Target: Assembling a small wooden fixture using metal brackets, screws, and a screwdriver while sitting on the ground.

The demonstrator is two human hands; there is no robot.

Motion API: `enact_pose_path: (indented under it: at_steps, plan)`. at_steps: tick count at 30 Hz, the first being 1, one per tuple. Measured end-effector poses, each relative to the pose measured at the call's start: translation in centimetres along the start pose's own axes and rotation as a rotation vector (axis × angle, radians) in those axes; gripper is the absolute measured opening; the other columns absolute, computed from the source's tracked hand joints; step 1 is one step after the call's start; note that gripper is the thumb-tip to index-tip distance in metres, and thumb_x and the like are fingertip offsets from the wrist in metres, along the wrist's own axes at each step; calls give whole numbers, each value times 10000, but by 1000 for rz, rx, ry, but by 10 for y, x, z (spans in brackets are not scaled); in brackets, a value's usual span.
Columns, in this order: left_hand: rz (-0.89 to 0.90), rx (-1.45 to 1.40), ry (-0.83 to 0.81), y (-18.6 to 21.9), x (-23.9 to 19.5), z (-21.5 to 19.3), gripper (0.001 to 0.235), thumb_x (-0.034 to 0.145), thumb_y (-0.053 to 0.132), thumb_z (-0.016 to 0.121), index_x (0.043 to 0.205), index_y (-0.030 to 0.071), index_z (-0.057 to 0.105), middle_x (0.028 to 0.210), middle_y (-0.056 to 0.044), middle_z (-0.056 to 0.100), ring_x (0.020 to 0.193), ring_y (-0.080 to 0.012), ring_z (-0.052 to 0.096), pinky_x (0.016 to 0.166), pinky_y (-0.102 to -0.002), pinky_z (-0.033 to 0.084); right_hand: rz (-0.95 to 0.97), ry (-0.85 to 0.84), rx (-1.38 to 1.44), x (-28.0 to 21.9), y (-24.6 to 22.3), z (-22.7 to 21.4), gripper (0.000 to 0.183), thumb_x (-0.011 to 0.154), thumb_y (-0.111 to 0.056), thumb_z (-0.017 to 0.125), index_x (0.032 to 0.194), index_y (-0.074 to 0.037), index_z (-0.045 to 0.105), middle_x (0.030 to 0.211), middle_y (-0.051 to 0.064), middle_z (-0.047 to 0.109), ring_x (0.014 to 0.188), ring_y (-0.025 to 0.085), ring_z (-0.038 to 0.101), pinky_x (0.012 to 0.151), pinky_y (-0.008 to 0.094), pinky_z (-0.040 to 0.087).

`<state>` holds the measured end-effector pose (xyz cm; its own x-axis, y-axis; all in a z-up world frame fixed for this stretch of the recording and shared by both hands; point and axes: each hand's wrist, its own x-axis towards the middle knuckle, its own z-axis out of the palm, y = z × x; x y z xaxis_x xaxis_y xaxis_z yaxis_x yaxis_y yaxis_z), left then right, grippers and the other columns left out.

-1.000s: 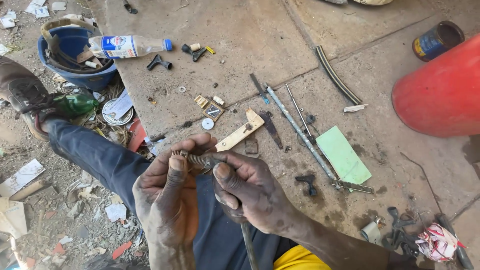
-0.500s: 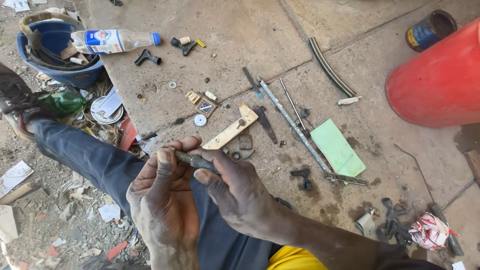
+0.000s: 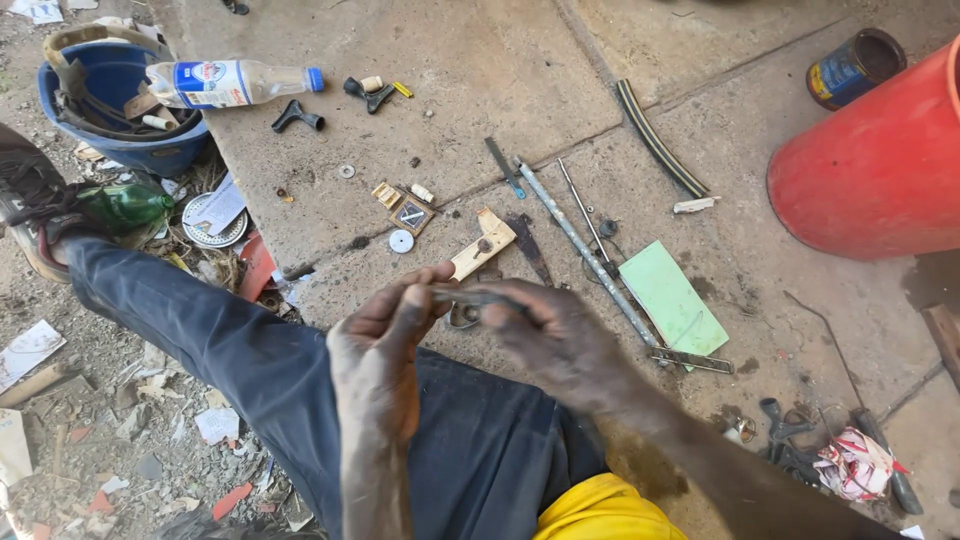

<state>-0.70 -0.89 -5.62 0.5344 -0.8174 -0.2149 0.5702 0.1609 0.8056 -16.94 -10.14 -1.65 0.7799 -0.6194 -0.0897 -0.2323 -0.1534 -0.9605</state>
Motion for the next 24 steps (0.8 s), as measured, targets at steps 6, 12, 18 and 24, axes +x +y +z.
enact_pose_path:
  at_steps: [6, 12, 18, 24]
  plan:
    - [20, 241, 195, -13, 10, -4, 357, 945, 206, 719, 1148, -87, 725, 1075, -240, 767, 979, -285, 739, 897, -375, 604, 449, -44, -476, -104, 224, -151, 390, 1011, -103, 536, 1376, 5, 619, 554, 183, 653, 406, 209, 598, 373, 323, 486]
    - [47, 205, 235, -17, 18, -27, 348, 975, 222, 699, 1158, -74, 707, 1068, -255, 760, 1012, -315, 758, 899, -419, 618, 1322, 87, -25, -208, 168, -202, 513, 1046, -12, 565, 1516, 150, 438, 661, 259, 699, 500, 260, 665, 362, 316, 527]
    - [17, 184, 259, -15, 19, -26, 362, 977, 215, 688, 1184, -82, 697, 1078, -266, 757, 1023, -342, 755, 907, -435, 620, 1215, -137, -907, -273, 331, -291, 373, 941, -284, 603, 777, -114, 891, 712, 106, 794, 683, 193, 737, 710, 312, 566]
    - [-1, 206, 279, -17, 19, -26, 365, 974, 211, 687, 1183, -88, 694, 1062, -258, 765, 994, -316, 760, 887, -408, 623, 448, 154, -1146, -50, 242, -224, 427, 1001, -317, 465, 656, -119, 623, 498, 52, 517, 477, 185, 559, 555, 360, 455]
